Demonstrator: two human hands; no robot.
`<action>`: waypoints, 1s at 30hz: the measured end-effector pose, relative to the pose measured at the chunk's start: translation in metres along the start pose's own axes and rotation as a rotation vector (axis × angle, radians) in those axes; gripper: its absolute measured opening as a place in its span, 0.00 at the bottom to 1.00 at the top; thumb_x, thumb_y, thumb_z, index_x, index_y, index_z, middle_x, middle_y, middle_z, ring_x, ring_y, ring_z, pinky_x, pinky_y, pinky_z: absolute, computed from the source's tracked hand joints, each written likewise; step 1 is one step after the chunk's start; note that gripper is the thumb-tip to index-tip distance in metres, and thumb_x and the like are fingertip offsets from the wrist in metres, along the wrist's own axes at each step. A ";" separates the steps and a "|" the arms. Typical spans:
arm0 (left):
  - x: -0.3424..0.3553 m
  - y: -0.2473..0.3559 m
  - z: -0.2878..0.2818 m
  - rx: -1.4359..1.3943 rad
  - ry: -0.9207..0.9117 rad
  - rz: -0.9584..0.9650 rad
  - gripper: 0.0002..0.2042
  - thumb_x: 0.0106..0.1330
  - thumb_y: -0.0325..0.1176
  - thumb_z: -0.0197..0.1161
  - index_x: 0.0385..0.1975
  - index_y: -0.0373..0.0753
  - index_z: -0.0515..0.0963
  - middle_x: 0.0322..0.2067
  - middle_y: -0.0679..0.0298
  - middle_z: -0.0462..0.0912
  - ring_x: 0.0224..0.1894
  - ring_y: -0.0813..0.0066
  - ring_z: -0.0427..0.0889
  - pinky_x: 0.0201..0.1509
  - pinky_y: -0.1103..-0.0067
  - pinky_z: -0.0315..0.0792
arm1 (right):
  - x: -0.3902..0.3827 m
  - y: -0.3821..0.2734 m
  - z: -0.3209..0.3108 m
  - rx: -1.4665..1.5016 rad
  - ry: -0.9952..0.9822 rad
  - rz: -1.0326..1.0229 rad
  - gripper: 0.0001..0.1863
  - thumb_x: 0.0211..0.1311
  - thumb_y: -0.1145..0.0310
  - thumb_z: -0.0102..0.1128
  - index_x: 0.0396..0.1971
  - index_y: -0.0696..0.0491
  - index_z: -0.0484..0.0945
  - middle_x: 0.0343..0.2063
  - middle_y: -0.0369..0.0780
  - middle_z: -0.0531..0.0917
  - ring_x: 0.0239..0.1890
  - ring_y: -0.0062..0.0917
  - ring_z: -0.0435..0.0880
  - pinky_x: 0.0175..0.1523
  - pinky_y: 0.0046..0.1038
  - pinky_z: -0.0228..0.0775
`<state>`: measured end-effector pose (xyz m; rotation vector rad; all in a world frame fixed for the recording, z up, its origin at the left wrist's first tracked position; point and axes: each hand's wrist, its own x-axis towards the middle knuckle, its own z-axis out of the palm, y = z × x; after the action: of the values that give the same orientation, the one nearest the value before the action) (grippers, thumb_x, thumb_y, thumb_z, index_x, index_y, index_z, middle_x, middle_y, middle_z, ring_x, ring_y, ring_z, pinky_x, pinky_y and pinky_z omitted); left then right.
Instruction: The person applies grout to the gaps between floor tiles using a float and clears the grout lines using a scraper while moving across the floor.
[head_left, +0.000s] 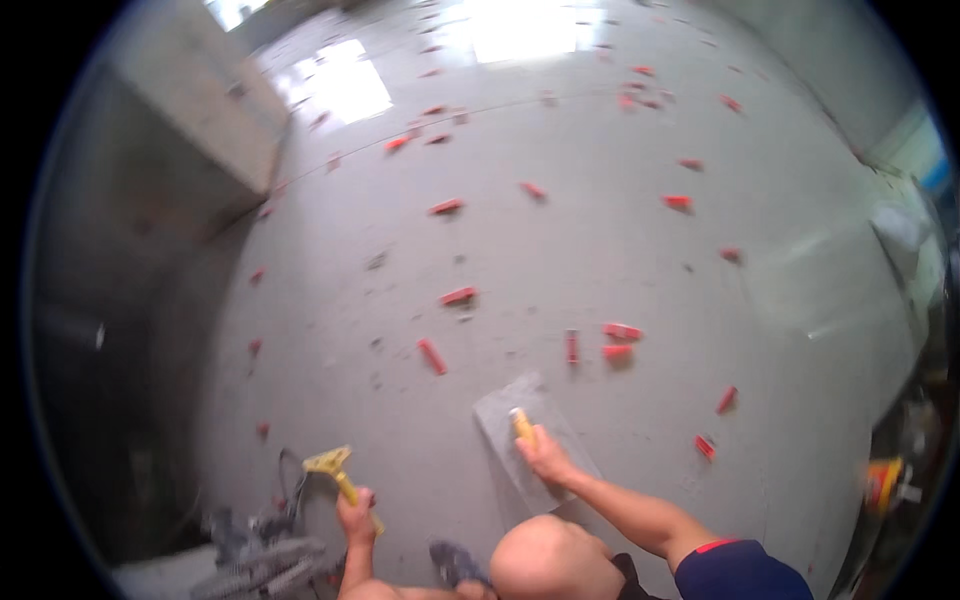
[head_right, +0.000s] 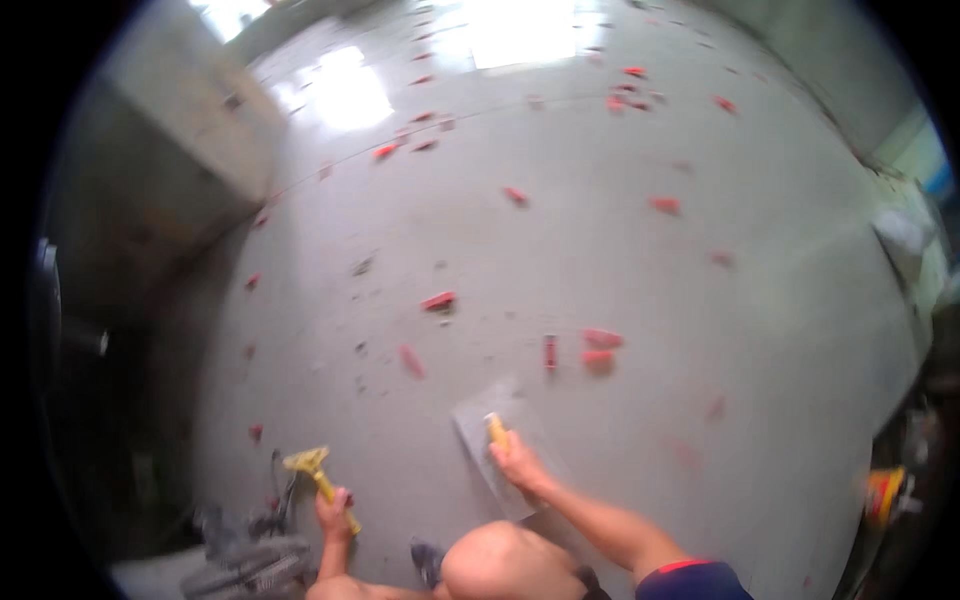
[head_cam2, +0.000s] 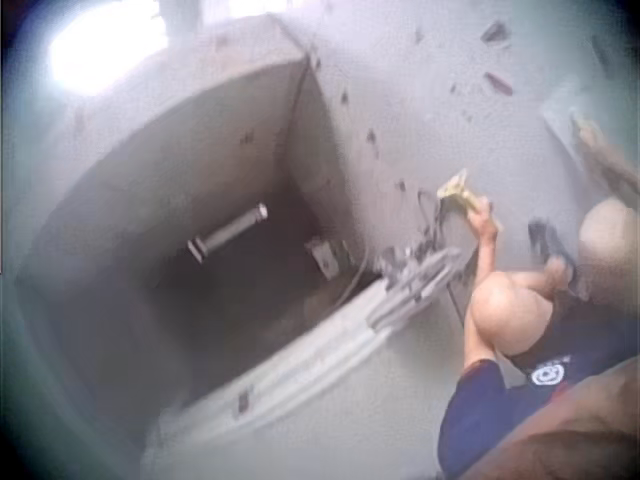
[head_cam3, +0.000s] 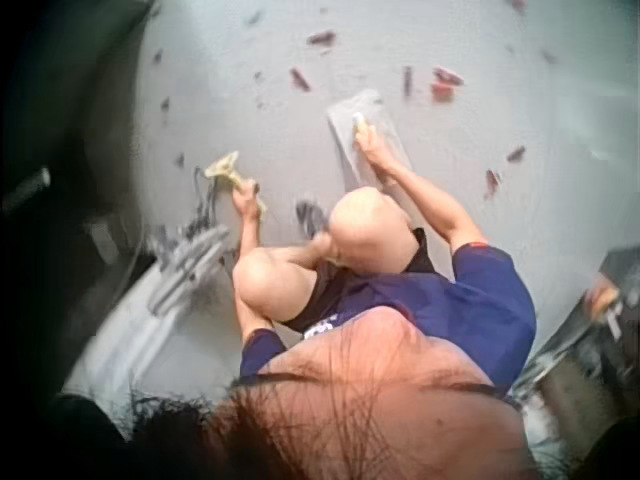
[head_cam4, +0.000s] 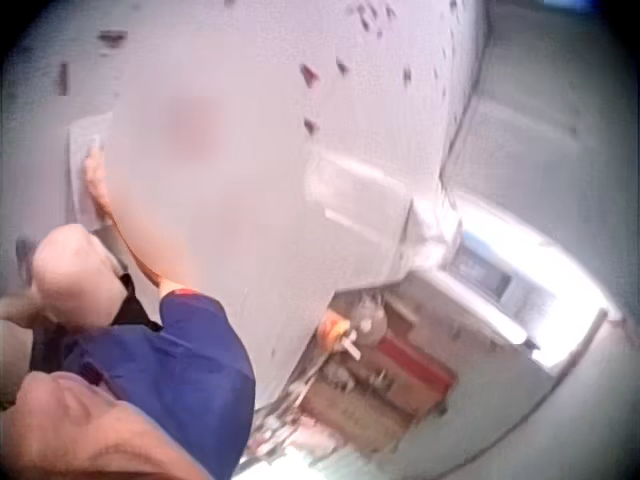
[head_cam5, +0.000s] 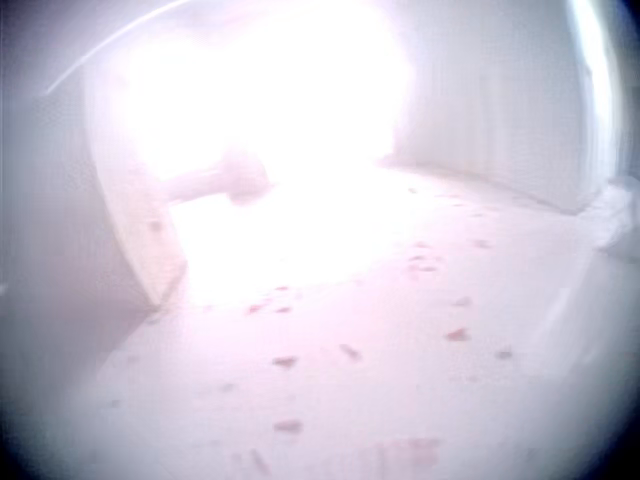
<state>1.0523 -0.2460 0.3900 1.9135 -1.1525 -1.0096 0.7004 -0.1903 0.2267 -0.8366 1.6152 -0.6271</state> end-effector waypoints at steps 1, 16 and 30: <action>-0.007 0.015 0.006 -0.014 -0.019 0.004 0.04 0.61 0.27 0.59 0.32 0.35 0.73 0.25 0.66 0.77 0.26 0.79 0.74 0.33 0.80 0.71 | 0.008 -0.006 -0.003 0.047 0.005 0.008 0.22 0.71 0.51 0.51 0.46 0.56 0.65 0.25 0.46 0.81 0.24 0.36 0.83 0.30 0.39 0.75; 0.120 -0.013 0.066 -0.241 -0.040 -0.081 0.05 0.61 0.29 0.60 0.28 0.35 0.76 0.26 0.64 0.79 0.30 0.78 0.77 0.38 0.79 0.72 | 0.301 -0.164 0.034 0.152 0.390 -0.138 0.18 0.71 0.51 0.50 0.39 0.53 0.65 0.20 0.39 0.74 0.17 0.26 0.75 0.22 0.32 0.69; 0.388 -0.064 0.233 -0.411 0.165 -0.202 0.12 0.61 0.37 0.56 0.27 0.32 0.77 0.21 0.62 0.81 0.20 0.74 0.79 0.25 0.77 0.74 | 0.413 -0.279 -0.129 0.344 0.369 -0.012 0.20 0.69 0.48 0.52 0.37 0.51 0.65 0.20 0.34 0.72 0.14 0.20 0.71 0.18 0.27 0.67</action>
<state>0.9941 -0.6118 0.1218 1.7604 -0.6094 -1.0758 0.5882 -0.6926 0.2233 -0.4943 1.7600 -1.0815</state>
